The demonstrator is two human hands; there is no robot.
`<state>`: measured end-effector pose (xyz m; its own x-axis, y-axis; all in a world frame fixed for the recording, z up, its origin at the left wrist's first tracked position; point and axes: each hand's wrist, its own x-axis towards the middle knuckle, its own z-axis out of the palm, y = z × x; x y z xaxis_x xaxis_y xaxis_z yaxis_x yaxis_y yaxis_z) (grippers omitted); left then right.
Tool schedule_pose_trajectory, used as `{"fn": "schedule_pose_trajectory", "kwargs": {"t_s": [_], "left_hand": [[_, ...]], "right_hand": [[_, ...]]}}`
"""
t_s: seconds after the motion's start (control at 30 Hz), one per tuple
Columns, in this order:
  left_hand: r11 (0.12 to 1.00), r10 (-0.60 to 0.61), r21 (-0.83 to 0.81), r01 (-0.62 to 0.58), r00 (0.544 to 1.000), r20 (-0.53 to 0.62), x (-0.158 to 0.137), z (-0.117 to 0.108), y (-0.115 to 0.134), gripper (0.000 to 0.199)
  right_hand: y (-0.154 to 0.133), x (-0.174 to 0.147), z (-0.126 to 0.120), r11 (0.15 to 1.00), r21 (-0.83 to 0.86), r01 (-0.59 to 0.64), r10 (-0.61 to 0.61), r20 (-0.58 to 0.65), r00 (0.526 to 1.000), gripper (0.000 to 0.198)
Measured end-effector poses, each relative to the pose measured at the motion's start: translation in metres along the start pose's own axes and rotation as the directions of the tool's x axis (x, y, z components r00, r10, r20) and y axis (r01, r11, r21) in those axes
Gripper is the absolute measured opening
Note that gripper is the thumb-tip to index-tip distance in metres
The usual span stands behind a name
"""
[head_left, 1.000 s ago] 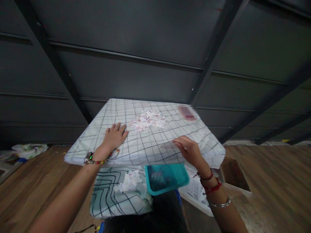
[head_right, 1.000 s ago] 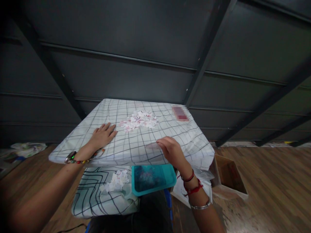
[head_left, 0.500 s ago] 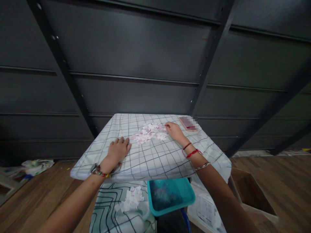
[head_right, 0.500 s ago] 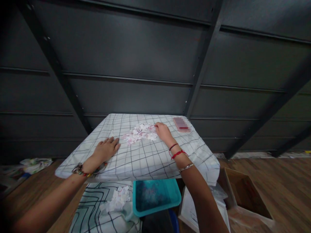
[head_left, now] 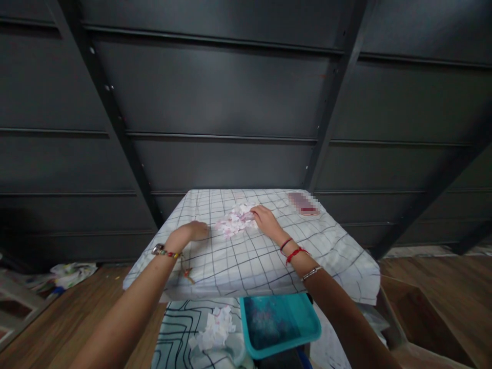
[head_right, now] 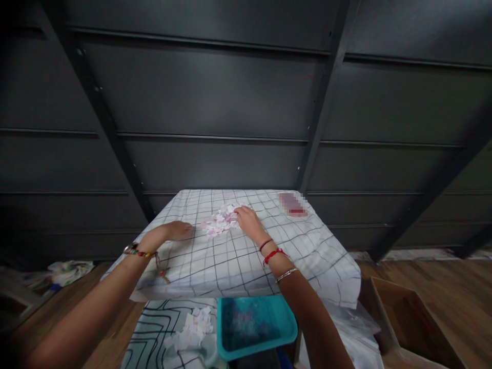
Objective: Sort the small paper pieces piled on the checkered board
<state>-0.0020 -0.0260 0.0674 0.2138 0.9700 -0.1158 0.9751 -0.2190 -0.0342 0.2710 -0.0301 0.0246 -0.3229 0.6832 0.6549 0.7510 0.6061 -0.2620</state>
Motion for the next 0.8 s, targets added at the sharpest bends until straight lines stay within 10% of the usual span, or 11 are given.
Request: {"fn": "schedule_pose_trajectory", "kwargs": {"t_s": [0.07,0.27,0.4,0.8], "left_hand": [[0.987,-0.155,-0.038,0.157,0.987,0.031,0.011,-0.005,0.002,0.043],[0.940,-0.335,-0.190,0.282,0.859,-0.386,0.033,0.032,-0.001,0.063],[0.930,-0.318,-0.258,0.263,0.927,-0.198,0.035,0.061,-0.012,0.063],[0.949,-0.285,-0.213,0.234,0.924,-0.255,0.038,0.065,-0.016,0.059]], "right_hand": [[-0.001,-0.002,0.001,1.000,-0.022,0.009,-0.009,-0.013,1.000,0.025],[0.000,-0.009,0.007,0.997,-0.070,0.022,-0.024,-0.034,0.999,0.025],[-0.001,-0.011,0.010,0.997,-0.063,0.042,-0.044,-0.041,0.998,0.027],[-0.014,-0.013,0.000,0.992,-0.045,0.121,-0.120,0.015,0.993,0.021]]}}
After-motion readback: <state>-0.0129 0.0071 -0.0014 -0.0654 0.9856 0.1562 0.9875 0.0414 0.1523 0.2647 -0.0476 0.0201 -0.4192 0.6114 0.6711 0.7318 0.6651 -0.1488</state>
